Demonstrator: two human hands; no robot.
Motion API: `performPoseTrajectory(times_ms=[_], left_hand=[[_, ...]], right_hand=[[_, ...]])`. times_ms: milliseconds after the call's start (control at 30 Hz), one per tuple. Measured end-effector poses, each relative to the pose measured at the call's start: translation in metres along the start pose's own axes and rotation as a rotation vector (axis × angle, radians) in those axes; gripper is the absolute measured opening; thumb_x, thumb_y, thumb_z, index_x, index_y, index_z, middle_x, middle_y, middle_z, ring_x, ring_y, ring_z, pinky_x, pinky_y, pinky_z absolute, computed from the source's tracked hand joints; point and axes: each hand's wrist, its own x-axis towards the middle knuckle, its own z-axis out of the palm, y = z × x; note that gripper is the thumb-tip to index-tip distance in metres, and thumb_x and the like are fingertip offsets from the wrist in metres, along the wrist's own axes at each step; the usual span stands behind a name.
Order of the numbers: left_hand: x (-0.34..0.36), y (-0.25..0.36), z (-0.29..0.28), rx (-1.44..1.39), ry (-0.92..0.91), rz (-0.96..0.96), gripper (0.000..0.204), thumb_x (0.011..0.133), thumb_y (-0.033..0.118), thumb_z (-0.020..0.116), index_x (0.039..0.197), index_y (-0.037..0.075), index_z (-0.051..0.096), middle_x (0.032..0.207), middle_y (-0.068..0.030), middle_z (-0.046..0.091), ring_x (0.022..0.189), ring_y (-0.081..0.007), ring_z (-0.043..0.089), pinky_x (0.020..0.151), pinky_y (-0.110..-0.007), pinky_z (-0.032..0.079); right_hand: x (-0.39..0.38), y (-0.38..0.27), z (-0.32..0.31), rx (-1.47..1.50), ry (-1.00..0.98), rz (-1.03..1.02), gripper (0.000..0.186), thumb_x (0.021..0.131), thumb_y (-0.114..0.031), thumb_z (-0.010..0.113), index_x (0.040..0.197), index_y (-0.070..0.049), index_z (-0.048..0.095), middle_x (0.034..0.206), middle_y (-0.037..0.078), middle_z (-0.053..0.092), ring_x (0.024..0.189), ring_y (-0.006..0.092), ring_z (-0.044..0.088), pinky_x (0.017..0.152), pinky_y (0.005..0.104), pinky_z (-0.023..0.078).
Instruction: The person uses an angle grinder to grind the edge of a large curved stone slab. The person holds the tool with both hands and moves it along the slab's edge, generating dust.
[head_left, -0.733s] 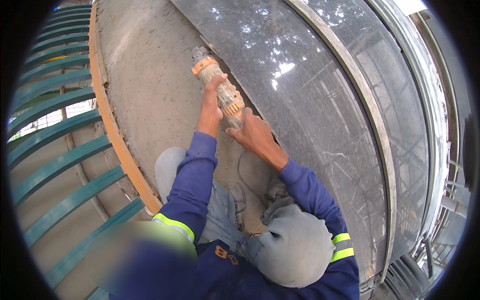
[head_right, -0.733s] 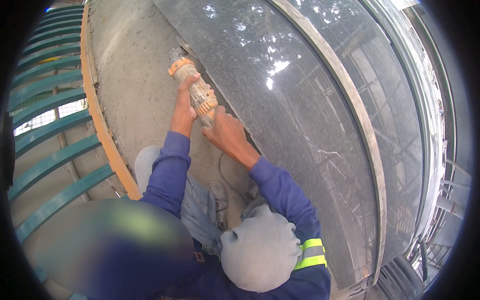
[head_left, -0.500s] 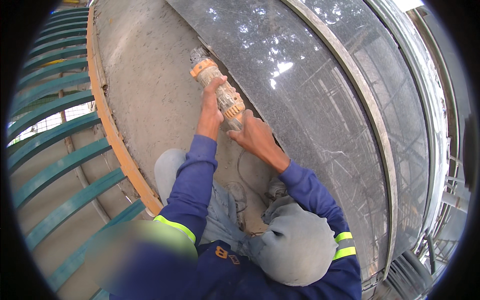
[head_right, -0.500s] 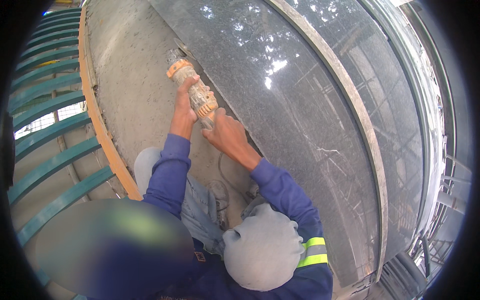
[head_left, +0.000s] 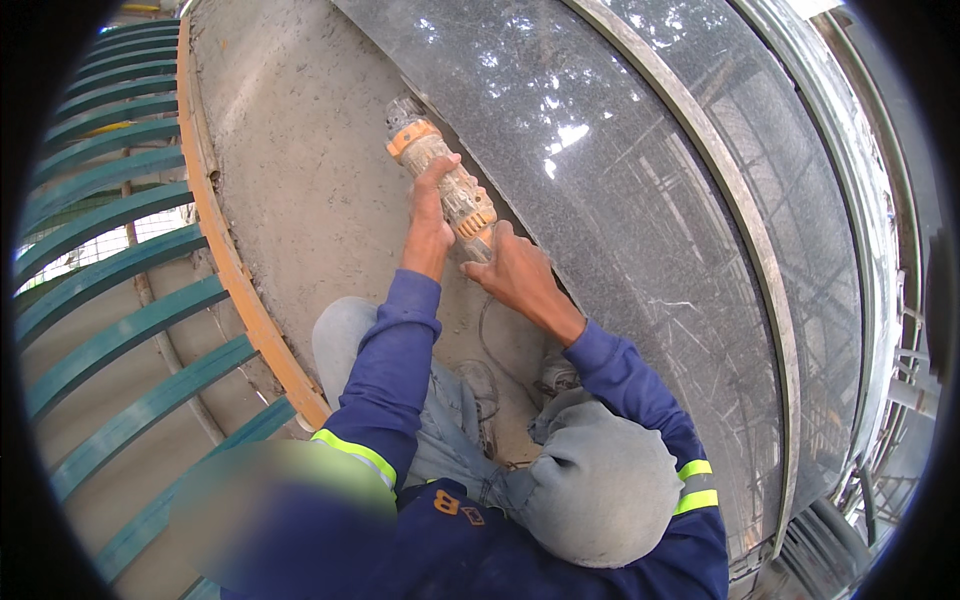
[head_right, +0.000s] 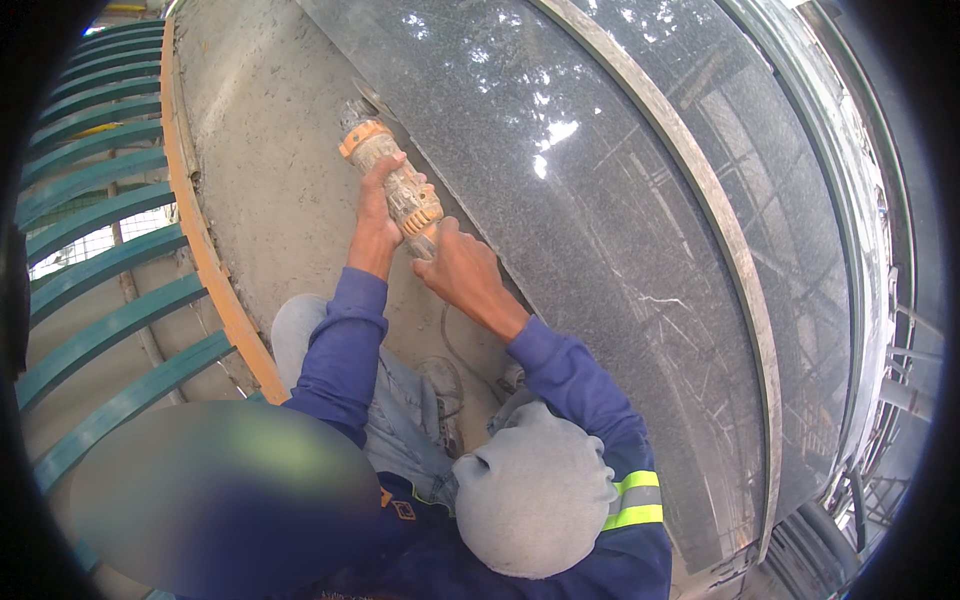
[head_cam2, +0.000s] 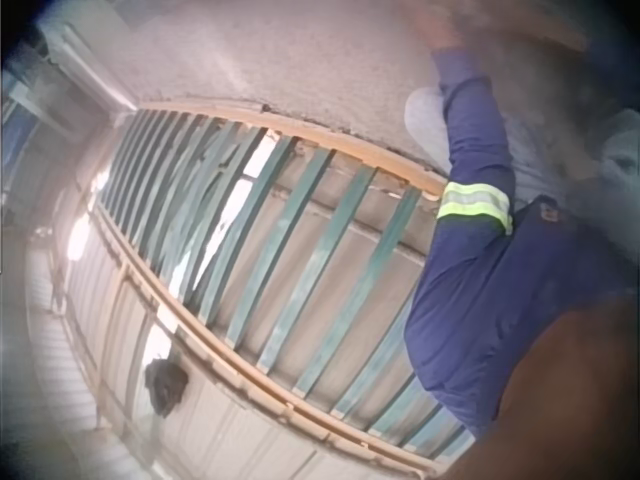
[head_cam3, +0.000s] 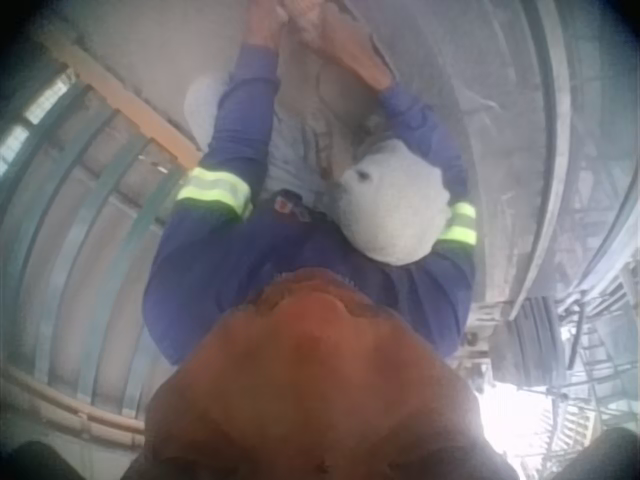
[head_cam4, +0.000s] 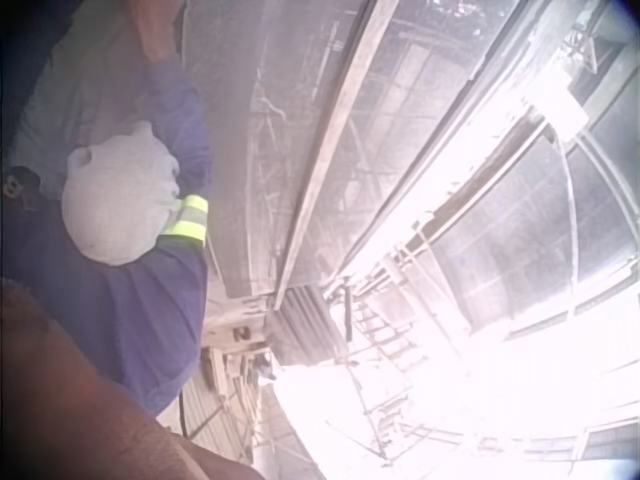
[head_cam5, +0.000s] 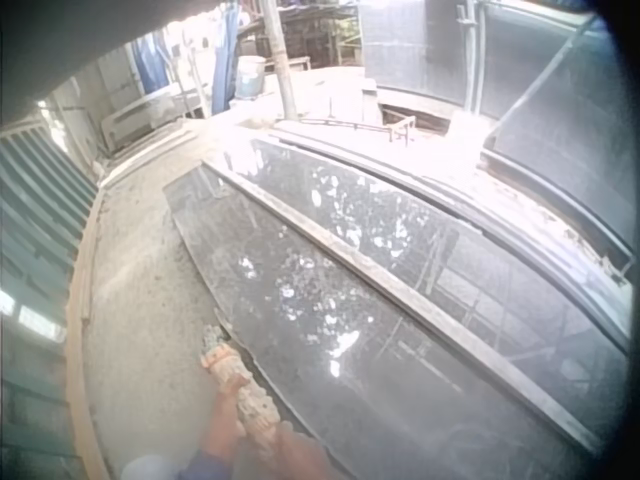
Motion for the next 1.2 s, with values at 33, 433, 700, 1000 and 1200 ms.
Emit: performPoseTrajectory(times_ms=[33,433,700,1000,1200], left_hand=[[0.000,0.000,0.000,0.002,0.001,0.002,0.052,0.079,0.028,0.079,0.114,0.003,0.051,0.091,-0.0161,0.060,0.072,-0.0295,0.067,0.064,-0.045,0.062],[-0.011,-0.014,0.003,-0.025,0.046,-0.033,0.046,0.080,0.023,0.078,0.114,0.003,0.055,0.088,-0.0148,0.061,0.070,-0.0278,0.067,0.064,-0.045,0.061],[-0.009,-0.022,-0.002,-0.034,0.014,-0.028,0.054,0.080,0.029,0.080,0.119,0.006,0.051,0.095,-0.0154,0.060,0.077,-0.0286,0.067,0.067,-0.045,0.060],[-0.016,-0.017,0.002,-0.026,0.062,-0.043,0.047,0.079,0.030,0.081,0.110,0.006,0.055,0.089,-0.0132,0.062,0.073,-0.0264,0.068,0.064,-0.041,0.061],[-0.019,-0.012,0.010,0.006,0.080,-0.014,0.045,0.079,0.028,0.081,0.109,0.006,0.055,0.086,-0.0125,0.061,0.069,-0.0253,0.067,0.062,-0.042,0.060]], right_hand=[[-0.001,0.000,-0.001,0.002,-0.001,-0.002,0.058,0.079,-0.038,0.085,0.100,0.003,0.049,0.081,0.028,0.069,0.078,0.0452,0.071,0.068,0.0529,0.055],[-0.015,0.010,0.000,-0.008,0.019,-0.004,0.056,0.079,-0.036,0.082,0.103,0.004,0.052,0.081,0.029,0.069,0.080,0.0456,0.072,0.072,0.0518,0.055],[-0.021,0.005,-0.007,-0.019,-0.013,0.047,0.060,0.079,-0.037,0.085,0.105,0.005,0.051,0.085,0.032,0.070,0.081,0.0473,0.072,0.072,0.0524,0.056],[-0.021,0.001,-0.013,-0.018,-0.049,0.017,0.052,0.083,-0.032,0.080,0.104,0.004,0.048,0.083,0.030,0.070,0.080,0.0478,0.072,0.070,0.0548,0.056],[-0.020,0.007,-0.012,0.031,-0.032,0.012,0.058,0.080,-0.035,0.084,0.102,0.005,0.049,0.080,0.032,0.068,0.080,0.0487,0.071,0.070,0.0531,0.055]])
